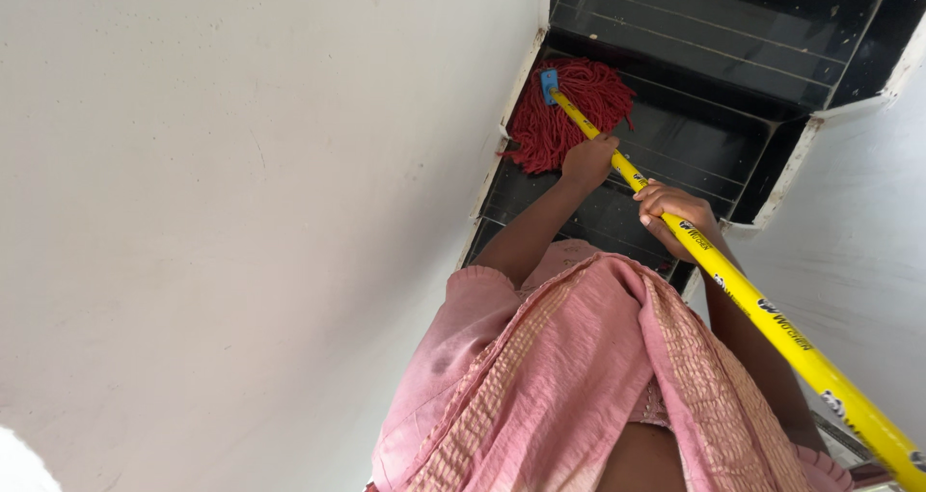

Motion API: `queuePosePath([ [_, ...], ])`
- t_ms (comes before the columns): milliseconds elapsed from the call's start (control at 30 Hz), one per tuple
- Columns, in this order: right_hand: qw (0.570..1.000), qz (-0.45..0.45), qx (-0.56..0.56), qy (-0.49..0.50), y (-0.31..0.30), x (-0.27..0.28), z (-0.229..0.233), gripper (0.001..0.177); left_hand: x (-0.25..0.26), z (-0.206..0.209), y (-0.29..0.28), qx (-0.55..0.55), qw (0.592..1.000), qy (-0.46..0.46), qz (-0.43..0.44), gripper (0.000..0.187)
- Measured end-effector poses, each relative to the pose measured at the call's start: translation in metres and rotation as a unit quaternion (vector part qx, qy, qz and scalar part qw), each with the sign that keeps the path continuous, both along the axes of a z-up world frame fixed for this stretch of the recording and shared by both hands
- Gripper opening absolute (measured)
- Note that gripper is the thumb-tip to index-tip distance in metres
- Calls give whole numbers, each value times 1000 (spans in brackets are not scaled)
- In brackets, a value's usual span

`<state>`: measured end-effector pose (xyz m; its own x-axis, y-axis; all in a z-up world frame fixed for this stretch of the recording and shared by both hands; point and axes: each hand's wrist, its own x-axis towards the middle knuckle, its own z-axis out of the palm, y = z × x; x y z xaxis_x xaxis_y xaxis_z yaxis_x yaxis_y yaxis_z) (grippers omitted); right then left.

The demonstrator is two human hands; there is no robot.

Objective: The person mops the black stairs using a red-headed mop by moving the mop head back and forth across several steps.

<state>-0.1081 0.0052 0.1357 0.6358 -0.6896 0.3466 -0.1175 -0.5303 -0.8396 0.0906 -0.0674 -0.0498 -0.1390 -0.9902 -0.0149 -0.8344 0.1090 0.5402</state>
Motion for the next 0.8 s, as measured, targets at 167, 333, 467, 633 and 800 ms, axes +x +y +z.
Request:
queuePosePath([
  [167,999,31,14,15,8,-16,17,16,-9,24,35,21,999,22,25,17],
  [333,985,-14,142,-96,36,-65,33,10,-52,50,65,105,994,-1,-21,17],
  [467,985,-70,134,-82,65,-98,58,7,-103,65,67,75,992,40,-98,15],
  [633,984,-147,85,-62,82,-107,65,15,-139,67,46,56,984,68,-153,17],
  [800,990,-129,51,-26,54,-78,47,11,-121,42,21,33,988,57,-139,20],
])
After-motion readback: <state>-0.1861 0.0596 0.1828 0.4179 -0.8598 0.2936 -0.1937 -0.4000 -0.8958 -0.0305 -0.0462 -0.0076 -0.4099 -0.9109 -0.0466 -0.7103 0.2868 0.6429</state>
